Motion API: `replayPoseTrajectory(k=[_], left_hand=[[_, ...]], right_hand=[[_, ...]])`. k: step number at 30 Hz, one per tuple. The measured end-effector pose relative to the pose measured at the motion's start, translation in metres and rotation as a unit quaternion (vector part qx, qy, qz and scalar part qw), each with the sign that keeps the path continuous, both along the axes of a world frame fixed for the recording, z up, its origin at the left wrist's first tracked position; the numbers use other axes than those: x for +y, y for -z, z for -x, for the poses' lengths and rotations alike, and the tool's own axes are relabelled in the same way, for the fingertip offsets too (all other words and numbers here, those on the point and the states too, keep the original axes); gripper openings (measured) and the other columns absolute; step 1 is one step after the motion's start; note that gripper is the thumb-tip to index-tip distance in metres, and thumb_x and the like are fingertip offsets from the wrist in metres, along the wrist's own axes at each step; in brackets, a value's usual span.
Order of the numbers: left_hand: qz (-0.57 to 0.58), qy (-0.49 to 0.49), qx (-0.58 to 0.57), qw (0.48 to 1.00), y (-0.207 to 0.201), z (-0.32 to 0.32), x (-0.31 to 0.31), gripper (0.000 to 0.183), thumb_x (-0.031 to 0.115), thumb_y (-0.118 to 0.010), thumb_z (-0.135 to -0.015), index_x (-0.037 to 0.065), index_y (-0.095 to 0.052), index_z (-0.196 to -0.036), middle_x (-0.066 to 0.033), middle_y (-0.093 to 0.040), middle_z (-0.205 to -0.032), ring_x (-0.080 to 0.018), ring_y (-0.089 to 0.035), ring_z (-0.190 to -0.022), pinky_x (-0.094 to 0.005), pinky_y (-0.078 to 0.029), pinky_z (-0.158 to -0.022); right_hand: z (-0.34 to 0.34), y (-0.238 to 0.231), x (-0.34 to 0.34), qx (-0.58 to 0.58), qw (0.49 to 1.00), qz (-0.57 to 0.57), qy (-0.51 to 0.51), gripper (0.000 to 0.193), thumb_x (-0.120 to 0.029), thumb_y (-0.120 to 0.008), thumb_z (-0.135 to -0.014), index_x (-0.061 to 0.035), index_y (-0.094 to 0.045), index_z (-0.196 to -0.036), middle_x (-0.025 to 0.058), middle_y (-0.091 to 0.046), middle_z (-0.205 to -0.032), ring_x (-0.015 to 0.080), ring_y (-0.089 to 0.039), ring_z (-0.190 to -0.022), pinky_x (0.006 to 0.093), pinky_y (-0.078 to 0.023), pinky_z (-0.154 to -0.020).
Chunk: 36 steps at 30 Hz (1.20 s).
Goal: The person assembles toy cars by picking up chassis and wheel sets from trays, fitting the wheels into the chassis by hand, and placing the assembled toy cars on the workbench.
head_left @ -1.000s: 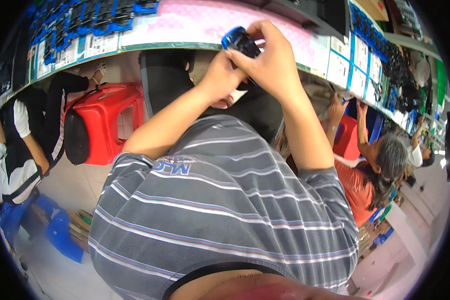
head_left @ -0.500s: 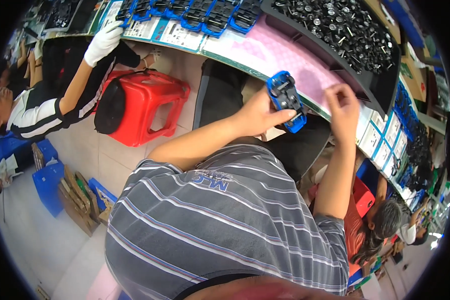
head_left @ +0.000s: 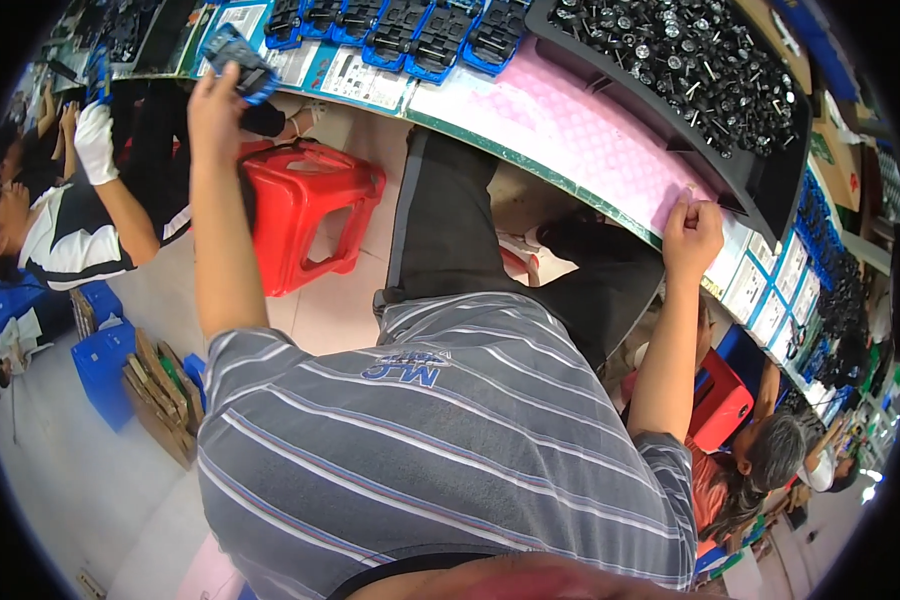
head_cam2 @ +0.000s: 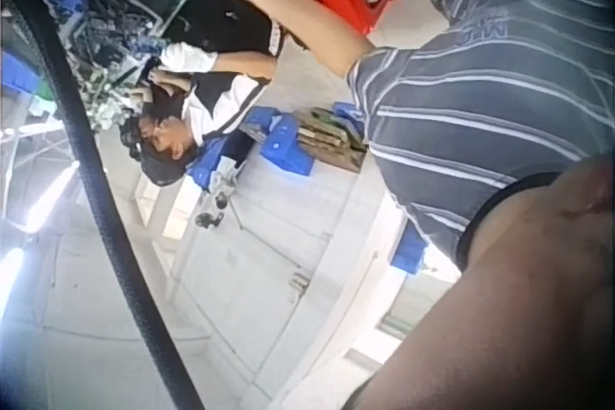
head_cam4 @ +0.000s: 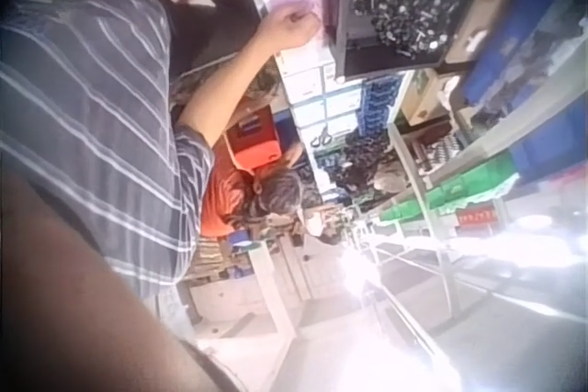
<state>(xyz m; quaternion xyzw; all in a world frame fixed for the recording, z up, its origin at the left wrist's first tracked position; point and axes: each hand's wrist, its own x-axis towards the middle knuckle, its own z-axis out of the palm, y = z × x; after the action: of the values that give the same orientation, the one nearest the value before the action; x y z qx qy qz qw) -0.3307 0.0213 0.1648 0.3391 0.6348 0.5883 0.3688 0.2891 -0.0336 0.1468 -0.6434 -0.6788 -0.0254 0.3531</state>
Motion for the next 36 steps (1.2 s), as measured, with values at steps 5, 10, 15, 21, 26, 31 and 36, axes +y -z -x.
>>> replayPoseTrajectory(k=[5, 10, 15, 21, 26, 31, 36], left_hand=[[0.154, 0.007, 0.034, 0.987, 0.022, 0.118, 0.097, 0.053, 0.028, -0.073, -0.089, 0.003, -0.053, -0.132, -0.0054, -0.066, -0.11, -0.0139, -0.064, -0.084, -0.0274, -0.05, -0.068], [0.133, 0.132, -0.019, 0.982, 0.052, 0.073, 0.154, 0.056, 0.01, -0.07, -0.089, 0.008, -0.048, -0.14, -0.0091, -0.055, -0.138, -0.0226, -0.055, -0.123, -0.0399, -0.046, -0.1], [0.154, 0.108, 0.055, 0.981, 0.035, 0.105, 0.149, 0.072, 0.025, -0.071, -0.09, 0.005, -0.035, -0.149, -0.0095, -0.048, -0.144, -0.0235, -0.05, -0.128, -0.0374, -0.043, -0.103], [0.011, -0.089, 0.627, 0.774, 0.03, -0.023, 0.066, 0.049, 0.037, -0.062, -0.09, -0.007, -0.066, -0.111, -0.026, -0.067, -0.11, -0.0399, -0.064, -0.103, -0.0431, -0.049, -0.091], [0.001, 0.028, 0.501, 0.865, 0.012, -0.175, -0.027, 0.032, 0.023, -0.06, -0.095, -0.003, -0.066, -0.112, -0.0177, -0.068, -0.109, -0.0265, -0.064, -0.098, -0.0349, -0.049, -0.09], [-0.097, 0.185, 0.477, 0.854, 0.024, -0.306, -0.034, 0.018, 0.013, -0.062, -0.092, -0.004, -0.066, -0.097, -0.0105, -0.065, -0.089, -0.0184, -0.058, -0.077, -0.0293, -0.046, -0.072], [-0.133, 0.248, 0.512, 0.811, 0.037, -0.378, -0.015, 0.013, 0.009, -0.061, -0.091, -0.003, -0.064, -0.091, -0.0053, -0.057, -0.075, -0.013, -0.048, -0.064, -0.0277, -0.039, -0.058]], right_hand=[[-0.009, 0.003, -0.005, -0.01, 1.0, -0.014, 0.003, 0.026, -0.005, -0.066, -0.079, -0.0042, -0.045, -0.064, 0.012, -0.047, -0.064, 0.0318, -0.049, -0.06, 0.0421, -0.039, -0.055], [-0.026, 0.026, -0.01, 0.002, 1.0, -0.014, 0.01, 0.015, -0.006, -0.065, -0.07, -0.0055, -0.051, -0.065, 0.0125, -0.053, -0.067, 0.0336, -0.055, -0.065, 0.0437, -0.043, -0.059], [-0.026, 0.008, -0.011, 0.047, 0.996, -0.08, -0.011, 0.017, -0.007, -0.067, -0.072, -0.0046, -0.052, -0.066, 0.0126, -0.054, -0.068, 0.0333, -0.056, -0.065, 0.0427, -0.045, -0.059], [-0.082, 0.002, -0.071, 0.142, 0.951, -0.181, 0.207, 0.025, -0.011, -0.07, -0.083, -0.0049, -0.054, -0.065, 0.0105, -0.053, -0.061, 0.0246, -0.052, -0.05, 0.0351, -0.041, -0.05], [-0.218, -0.009, -0.111, 0.145, 0.88, -0.219, 0.397, 0.025, -0.013, -0.069, -0.085, -0.0042, -0.056, -0.066, 0.0086, -0.053, -0.057, 0.0237, -0.051, -0.05, 0.0336, -0.041, -0.05], [-0.399, -0.007, -0.135, -0.023, 0.871, -0.138, 0.471, 0.021, -0.024, -0.07, -0.081, -0.0038, -0.062, -0.08, 0.0133, -0.062, -0.082, 0.0305, -0.06, -0.085, 0.0417, -0.047, -0.073], [-0.559, 0.005, -0.159, -0.112, 0.776, 0.02, 0.62, 0.066, -0.051, -0.071, -0.078, -0.0072, -0.057, -0.125, 0.0244, -0.056, -0.122, 0.0403, -0.051, -0.118, 0.0451, -0.043, -0.101]])
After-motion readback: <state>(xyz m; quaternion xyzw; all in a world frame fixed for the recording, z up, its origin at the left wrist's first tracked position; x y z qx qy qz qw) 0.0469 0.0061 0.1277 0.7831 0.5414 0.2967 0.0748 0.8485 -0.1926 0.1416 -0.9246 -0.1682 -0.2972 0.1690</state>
